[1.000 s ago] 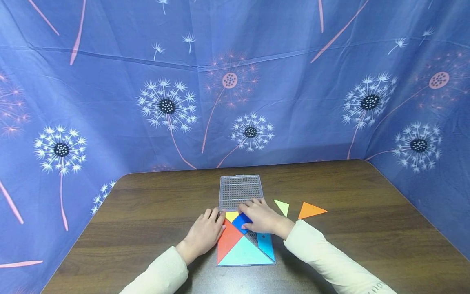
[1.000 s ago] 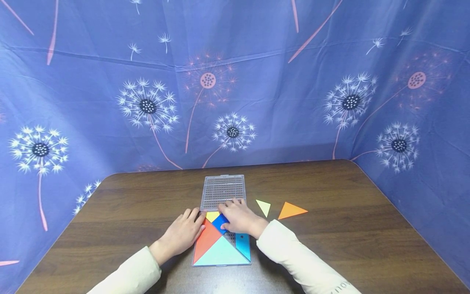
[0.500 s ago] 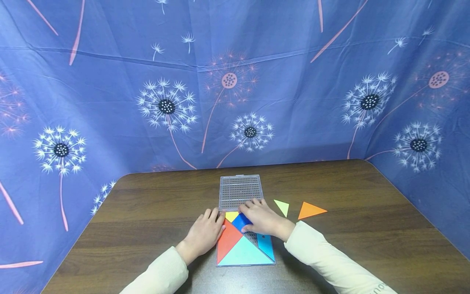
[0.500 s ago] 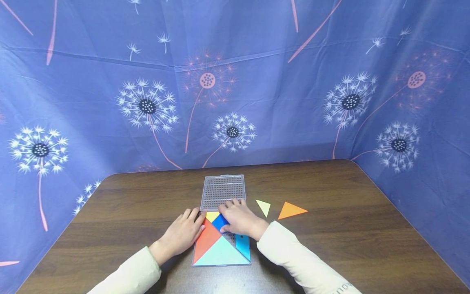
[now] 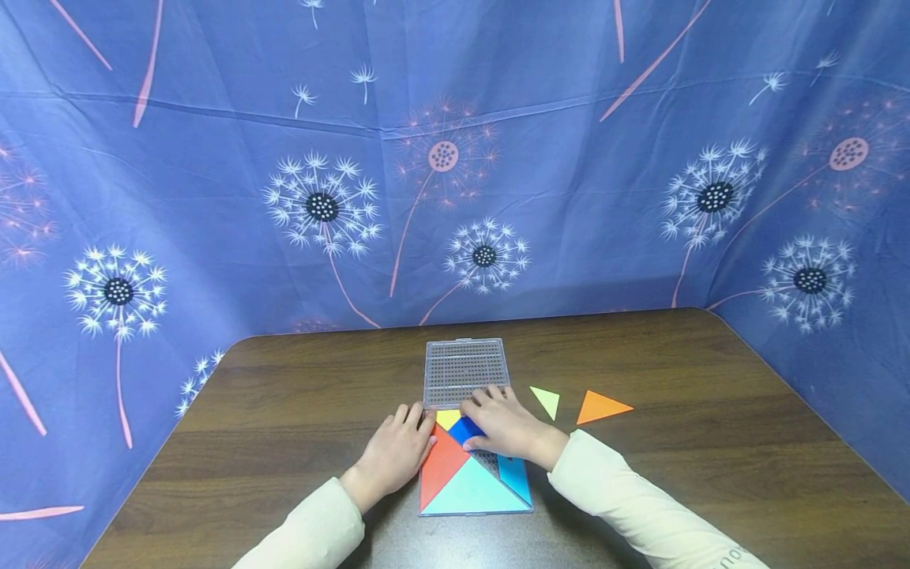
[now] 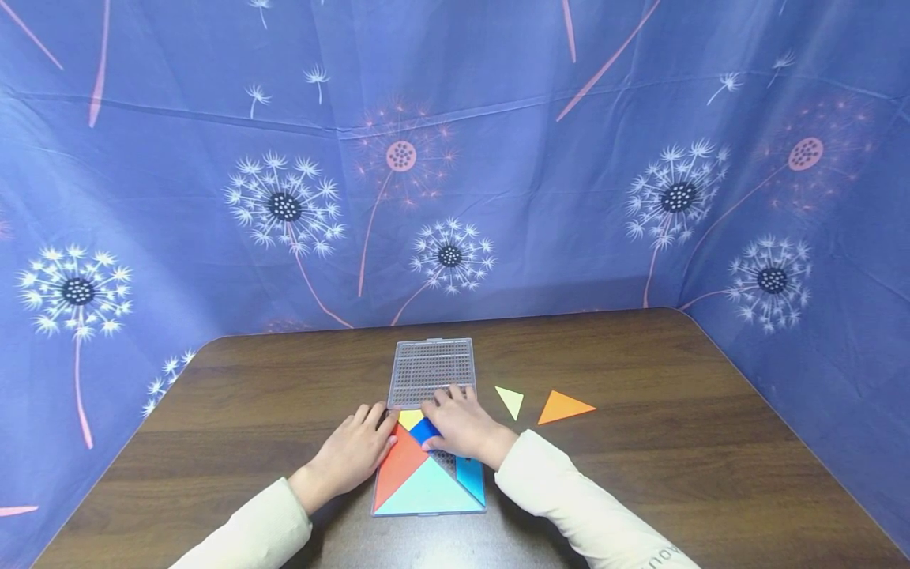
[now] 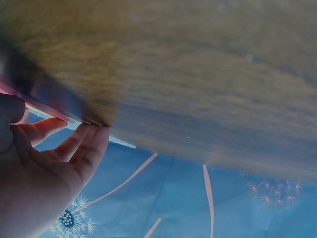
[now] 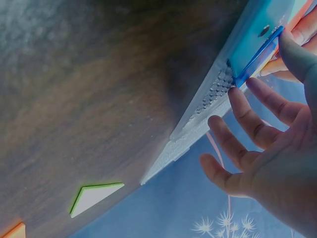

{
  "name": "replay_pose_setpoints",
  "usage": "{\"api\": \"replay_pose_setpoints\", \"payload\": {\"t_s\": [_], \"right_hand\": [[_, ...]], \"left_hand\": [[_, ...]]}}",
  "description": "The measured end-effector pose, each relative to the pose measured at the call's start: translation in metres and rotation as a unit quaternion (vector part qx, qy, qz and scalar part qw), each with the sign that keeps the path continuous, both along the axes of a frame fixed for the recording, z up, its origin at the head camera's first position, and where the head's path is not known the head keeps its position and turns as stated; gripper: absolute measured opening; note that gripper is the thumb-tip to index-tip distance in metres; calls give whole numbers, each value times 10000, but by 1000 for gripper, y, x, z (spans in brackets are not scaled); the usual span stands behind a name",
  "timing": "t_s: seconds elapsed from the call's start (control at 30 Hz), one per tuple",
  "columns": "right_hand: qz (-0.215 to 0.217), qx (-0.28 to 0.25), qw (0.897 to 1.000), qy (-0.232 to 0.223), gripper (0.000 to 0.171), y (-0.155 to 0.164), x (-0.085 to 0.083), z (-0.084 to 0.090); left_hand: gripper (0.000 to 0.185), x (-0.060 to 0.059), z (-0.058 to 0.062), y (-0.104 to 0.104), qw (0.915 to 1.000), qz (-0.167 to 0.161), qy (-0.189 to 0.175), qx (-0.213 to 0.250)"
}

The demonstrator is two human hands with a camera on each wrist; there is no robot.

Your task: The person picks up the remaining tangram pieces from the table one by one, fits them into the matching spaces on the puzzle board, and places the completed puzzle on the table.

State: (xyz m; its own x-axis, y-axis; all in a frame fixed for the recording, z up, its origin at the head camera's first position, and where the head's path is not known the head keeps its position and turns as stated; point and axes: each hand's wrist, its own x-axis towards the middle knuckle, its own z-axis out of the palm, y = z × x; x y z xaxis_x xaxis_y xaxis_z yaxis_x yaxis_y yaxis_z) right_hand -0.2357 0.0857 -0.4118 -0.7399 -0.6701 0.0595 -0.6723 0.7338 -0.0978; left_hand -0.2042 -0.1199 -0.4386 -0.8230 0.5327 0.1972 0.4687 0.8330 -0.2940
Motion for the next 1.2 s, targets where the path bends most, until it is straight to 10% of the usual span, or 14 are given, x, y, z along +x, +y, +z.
{"api": "replay_pose_setpoints", "payload": {"t_s": [1.2], "right_hand": [[246, -566, 9977, -265, 33, 17, 5, 3]], "left_hand": [[45, 0, 1, 1, 9995, 118, -284, 106]]}}
